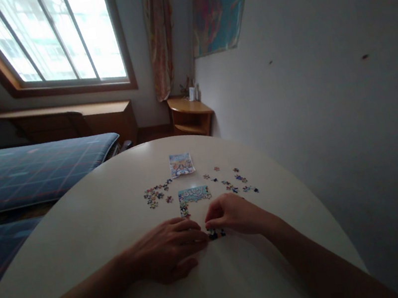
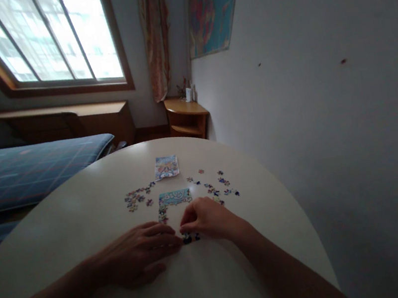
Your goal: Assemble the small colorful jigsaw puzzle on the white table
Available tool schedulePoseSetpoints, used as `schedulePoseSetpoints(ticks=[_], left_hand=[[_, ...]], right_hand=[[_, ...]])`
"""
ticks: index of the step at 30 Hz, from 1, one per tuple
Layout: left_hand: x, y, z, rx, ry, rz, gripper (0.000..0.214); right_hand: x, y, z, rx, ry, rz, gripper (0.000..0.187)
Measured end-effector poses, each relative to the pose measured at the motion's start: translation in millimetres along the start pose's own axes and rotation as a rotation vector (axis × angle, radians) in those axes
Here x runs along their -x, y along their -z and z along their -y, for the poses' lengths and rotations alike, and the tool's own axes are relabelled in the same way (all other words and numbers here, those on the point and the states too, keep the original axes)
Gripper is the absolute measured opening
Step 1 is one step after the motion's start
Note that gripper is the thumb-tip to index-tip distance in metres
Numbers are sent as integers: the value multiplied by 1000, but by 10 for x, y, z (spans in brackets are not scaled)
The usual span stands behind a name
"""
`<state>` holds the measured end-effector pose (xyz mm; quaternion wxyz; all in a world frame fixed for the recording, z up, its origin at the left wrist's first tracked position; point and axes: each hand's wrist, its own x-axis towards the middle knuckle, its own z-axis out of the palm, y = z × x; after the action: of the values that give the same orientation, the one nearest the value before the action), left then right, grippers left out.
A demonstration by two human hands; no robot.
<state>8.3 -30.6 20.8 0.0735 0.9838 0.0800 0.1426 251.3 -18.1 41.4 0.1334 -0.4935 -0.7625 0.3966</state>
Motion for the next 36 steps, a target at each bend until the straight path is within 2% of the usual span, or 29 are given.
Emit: schedulePoseSetpoints(ticks=[17,31,34,36], left_hand=[[-13,26,-22,8,-1,-16,34],[-14,20,-26,6,4,-4,31],[-13,19,-18,0,2,1,32],[-8,14,-15,-3,-6,-5,32]], right_hand=[[19,59,31,104,72,68,14],[39,8,96,163,26,22,8],[61,105,74,174,59,19,10],[97,261,20,214,49,-46,12]])
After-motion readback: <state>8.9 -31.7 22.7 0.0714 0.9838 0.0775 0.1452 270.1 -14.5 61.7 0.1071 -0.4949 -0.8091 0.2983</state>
